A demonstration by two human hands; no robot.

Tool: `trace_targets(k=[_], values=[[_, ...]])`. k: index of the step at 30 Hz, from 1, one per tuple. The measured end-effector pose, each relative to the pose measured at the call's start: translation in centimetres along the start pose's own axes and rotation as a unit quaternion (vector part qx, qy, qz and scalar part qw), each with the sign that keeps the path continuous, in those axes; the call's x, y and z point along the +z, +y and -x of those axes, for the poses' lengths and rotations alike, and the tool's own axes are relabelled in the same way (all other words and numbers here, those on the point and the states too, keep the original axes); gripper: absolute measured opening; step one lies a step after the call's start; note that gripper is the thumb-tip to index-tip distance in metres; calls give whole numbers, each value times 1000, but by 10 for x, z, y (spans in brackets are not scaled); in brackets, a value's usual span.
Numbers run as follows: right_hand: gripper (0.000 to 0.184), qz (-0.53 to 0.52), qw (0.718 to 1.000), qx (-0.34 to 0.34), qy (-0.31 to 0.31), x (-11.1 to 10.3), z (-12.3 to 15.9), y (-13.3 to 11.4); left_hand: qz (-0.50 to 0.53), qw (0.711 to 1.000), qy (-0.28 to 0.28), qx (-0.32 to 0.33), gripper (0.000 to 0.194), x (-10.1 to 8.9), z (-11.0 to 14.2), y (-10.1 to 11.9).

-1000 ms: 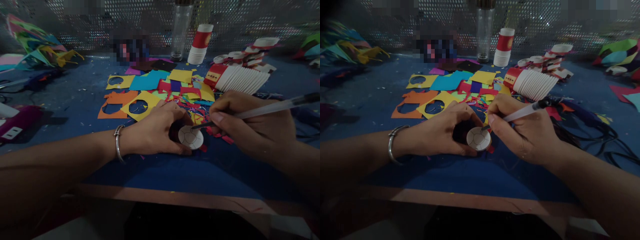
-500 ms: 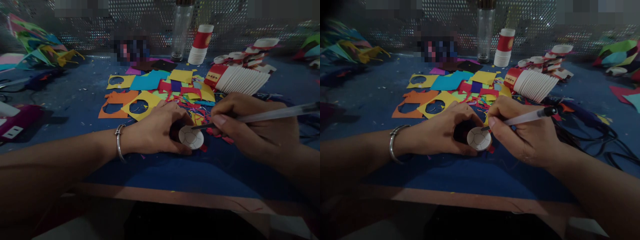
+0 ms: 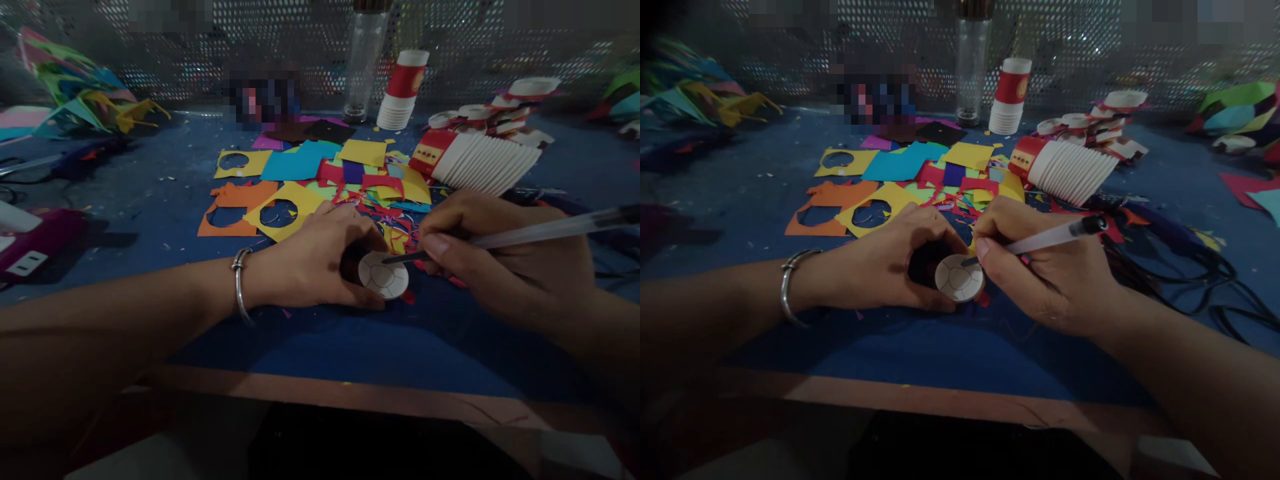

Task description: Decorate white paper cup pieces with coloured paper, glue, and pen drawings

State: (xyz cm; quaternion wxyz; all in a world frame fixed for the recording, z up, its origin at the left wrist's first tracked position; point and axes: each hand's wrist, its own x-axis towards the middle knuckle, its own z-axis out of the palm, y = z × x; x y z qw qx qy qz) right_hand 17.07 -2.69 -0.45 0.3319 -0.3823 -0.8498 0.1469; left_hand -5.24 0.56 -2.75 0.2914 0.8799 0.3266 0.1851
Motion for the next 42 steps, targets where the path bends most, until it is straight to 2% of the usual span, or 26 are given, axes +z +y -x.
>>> trace_targets(k=[19,27,33,42], values=[[19,29,998,-52,-1,-2,1,3,10,1000,1,1,51,0,0,-1],[18,64,995,-77,24,0,0,8,2,1000,-13,-10,49,-1,-1,2],[18,50,996,-63,27,-1,4,4,-4,1000,-7,11,51,-1,-1,-1],[20,35,996,-80,6,-3,4,3,7,1000,-4,14,52,0,-1,-4]])
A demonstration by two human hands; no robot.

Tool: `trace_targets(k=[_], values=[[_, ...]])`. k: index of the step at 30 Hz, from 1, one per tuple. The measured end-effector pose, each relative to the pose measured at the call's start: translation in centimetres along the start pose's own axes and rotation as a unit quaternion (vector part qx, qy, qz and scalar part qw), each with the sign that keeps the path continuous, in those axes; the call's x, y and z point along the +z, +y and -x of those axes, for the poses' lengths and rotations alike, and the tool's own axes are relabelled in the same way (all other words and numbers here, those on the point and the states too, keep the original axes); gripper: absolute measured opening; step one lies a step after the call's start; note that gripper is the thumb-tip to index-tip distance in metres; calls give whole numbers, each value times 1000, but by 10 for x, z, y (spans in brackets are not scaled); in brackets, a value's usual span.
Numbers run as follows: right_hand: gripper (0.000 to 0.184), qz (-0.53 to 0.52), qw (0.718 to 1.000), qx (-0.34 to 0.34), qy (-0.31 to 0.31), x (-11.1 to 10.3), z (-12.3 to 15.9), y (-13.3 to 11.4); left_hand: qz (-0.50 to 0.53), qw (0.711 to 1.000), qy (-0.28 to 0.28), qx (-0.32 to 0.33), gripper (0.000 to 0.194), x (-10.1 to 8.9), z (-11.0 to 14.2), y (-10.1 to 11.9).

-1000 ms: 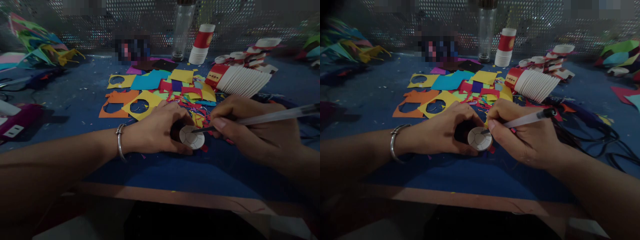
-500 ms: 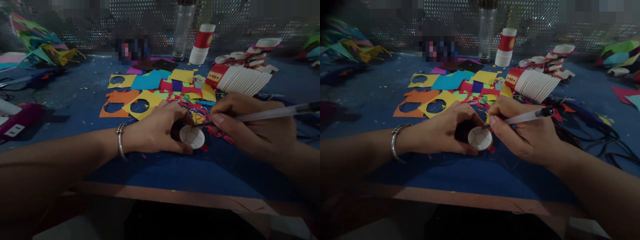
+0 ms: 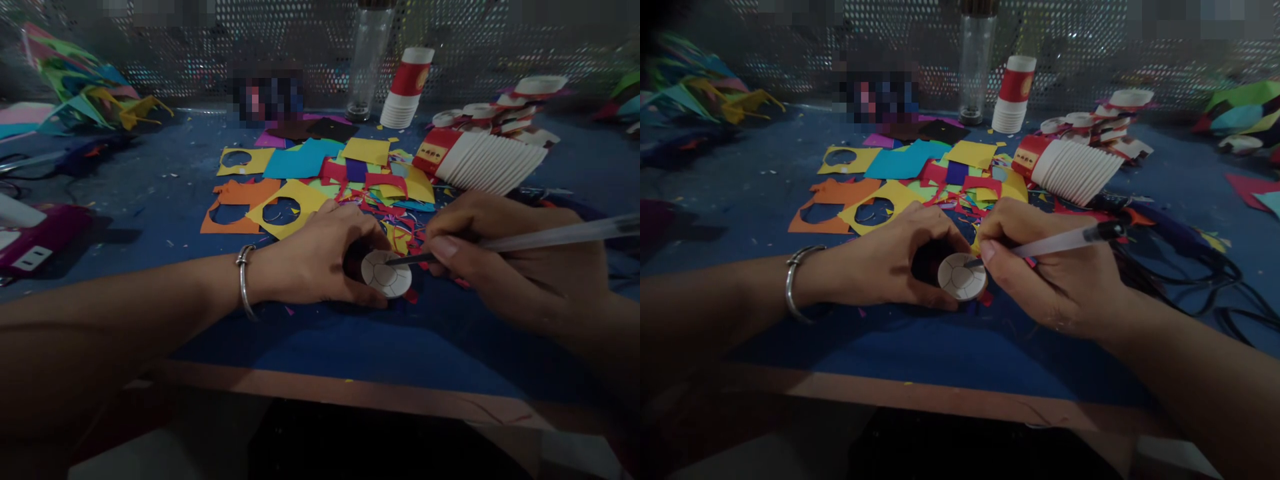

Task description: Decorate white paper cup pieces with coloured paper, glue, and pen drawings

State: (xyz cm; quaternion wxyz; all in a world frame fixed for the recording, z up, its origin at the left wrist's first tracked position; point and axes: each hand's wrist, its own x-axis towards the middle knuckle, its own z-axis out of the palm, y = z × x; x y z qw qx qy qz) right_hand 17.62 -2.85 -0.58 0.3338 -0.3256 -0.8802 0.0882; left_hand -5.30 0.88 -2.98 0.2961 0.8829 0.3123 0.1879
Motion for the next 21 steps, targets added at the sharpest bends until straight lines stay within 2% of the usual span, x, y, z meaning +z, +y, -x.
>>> trace_targets(k=[21], values=[[18,28,999,6,14,5,0,2,-8,1000,-8,-7,52,-1,0,2]])
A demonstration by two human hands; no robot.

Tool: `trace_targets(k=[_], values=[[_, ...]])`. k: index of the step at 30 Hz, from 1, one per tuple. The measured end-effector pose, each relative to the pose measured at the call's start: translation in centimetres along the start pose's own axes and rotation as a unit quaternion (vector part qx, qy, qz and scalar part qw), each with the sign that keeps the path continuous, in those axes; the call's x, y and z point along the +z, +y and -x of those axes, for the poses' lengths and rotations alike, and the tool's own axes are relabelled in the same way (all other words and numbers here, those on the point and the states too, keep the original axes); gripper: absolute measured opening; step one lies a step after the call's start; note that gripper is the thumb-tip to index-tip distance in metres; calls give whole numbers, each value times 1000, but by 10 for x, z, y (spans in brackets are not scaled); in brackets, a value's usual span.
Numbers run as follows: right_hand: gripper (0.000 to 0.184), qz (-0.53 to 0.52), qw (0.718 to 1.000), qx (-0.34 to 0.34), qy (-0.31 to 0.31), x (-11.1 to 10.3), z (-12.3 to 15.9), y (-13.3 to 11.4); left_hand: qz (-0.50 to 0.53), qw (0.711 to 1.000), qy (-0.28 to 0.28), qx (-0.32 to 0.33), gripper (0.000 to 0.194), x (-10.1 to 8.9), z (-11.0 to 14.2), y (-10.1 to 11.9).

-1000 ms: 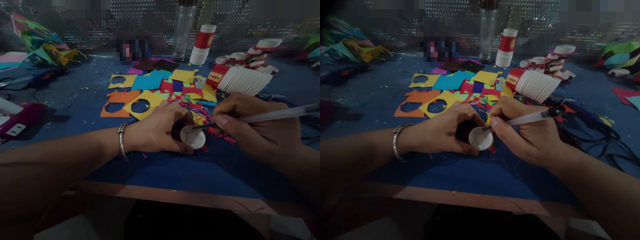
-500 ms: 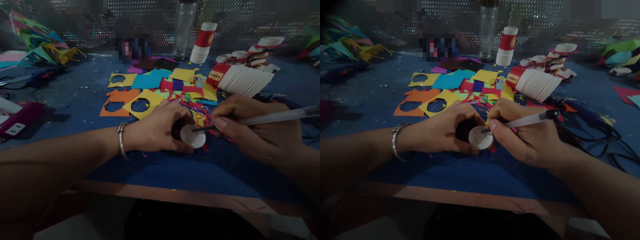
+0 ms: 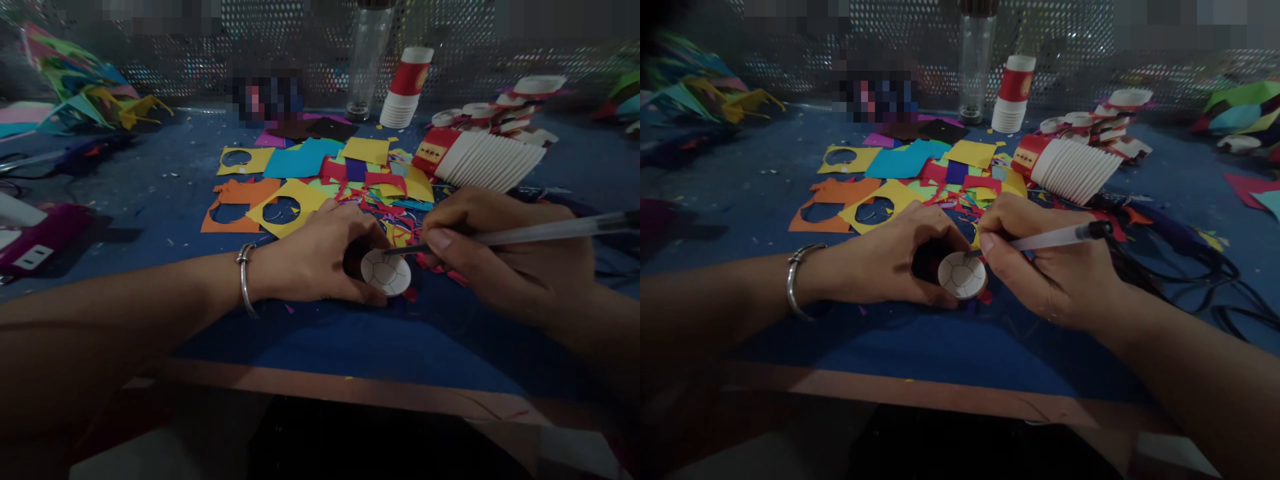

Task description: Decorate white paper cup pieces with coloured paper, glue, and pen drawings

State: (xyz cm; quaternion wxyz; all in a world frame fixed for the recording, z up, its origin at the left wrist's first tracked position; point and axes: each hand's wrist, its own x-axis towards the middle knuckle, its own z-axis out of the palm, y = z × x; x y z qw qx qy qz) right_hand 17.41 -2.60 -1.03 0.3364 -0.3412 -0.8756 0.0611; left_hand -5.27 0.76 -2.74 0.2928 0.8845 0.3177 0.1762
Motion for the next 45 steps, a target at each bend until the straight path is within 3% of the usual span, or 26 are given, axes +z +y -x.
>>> trace_targets(k=[10,24,39,45], values=[[19,-45,999,15,-22,-3,-2,-4,-11,1000,3,22,48,0,-1,-2],[18,14,1000,-7,-8,0,-2,-1,-3,1000,6,21,48,0,0,-2],[20,-46,998,33,-11,0,0,-9,-6,1000,-6,21,51,0,0,-3],[20,-50,998,1,-31,-1,-1,-8,5,1000,-4,15,50,-1,0,-1]])
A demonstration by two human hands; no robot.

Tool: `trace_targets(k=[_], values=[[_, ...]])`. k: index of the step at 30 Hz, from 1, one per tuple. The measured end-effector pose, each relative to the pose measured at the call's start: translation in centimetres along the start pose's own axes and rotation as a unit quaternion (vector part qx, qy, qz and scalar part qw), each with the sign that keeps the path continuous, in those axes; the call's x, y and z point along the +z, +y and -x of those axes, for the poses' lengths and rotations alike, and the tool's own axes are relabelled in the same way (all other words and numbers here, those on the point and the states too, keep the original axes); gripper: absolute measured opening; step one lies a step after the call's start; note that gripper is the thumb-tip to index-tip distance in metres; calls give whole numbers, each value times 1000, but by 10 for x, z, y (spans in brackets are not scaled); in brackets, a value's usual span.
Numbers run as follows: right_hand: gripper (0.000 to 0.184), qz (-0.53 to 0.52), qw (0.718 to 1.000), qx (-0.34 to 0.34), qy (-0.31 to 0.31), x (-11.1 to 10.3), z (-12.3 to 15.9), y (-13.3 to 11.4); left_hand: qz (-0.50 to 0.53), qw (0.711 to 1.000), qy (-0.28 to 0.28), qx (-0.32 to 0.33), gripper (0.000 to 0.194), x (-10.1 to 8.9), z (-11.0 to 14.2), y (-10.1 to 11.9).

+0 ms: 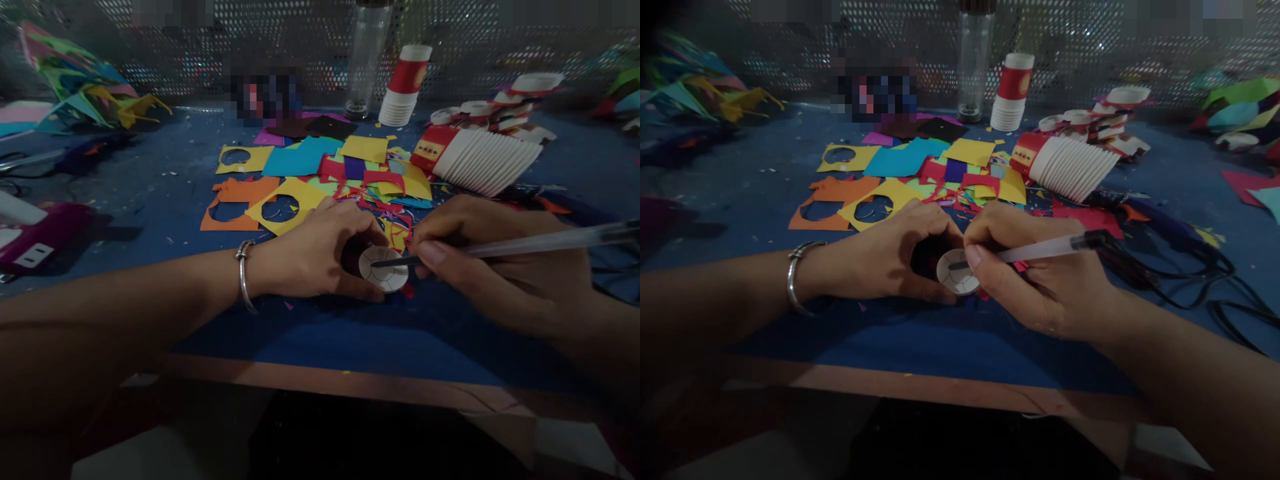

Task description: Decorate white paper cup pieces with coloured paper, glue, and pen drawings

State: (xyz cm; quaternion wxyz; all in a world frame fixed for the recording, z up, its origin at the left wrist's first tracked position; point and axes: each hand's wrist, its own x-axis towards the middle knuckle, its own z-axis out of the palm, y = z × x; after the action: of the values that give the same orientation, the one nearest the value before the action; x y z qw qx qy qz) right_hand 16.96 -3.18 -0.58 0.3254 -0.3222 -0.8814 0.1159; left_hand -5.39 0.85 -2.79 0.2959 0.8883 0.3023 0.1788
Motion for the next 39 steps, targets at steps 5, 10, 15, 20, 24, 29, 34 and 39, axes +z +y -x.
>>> trace_targets(k=[5,10,15,20,24,29,34,39], values=[[20,0,1000,10,15,1,0,0,-14,1000,2,1,51,0,0,0],[20,11,999,35,29,3,2,0,-10,1000,6,3,51,1,-1,-2],[20,11,999,40,27,2,1,-1,-7,1000,7,5,51,2,-1,-3],[20,14,999,40,24,2,2,-2,-6,1000,4,8,50,1,-1,-3],[21,3,999,38,26,1,2,-2,-8,1000,1,6,51,0,-1,-2],[21,-14,1000,19,5,1,1,-3,-2,1000,0,4,50,0,0,0],[19,-40,999,2,-7,1,1,-2,-7,1000,0,-1,48,0,0,1],[19,-63,998,26,-6,0,3,-1,-9,1000,-3,-7,49,0,0,2]])
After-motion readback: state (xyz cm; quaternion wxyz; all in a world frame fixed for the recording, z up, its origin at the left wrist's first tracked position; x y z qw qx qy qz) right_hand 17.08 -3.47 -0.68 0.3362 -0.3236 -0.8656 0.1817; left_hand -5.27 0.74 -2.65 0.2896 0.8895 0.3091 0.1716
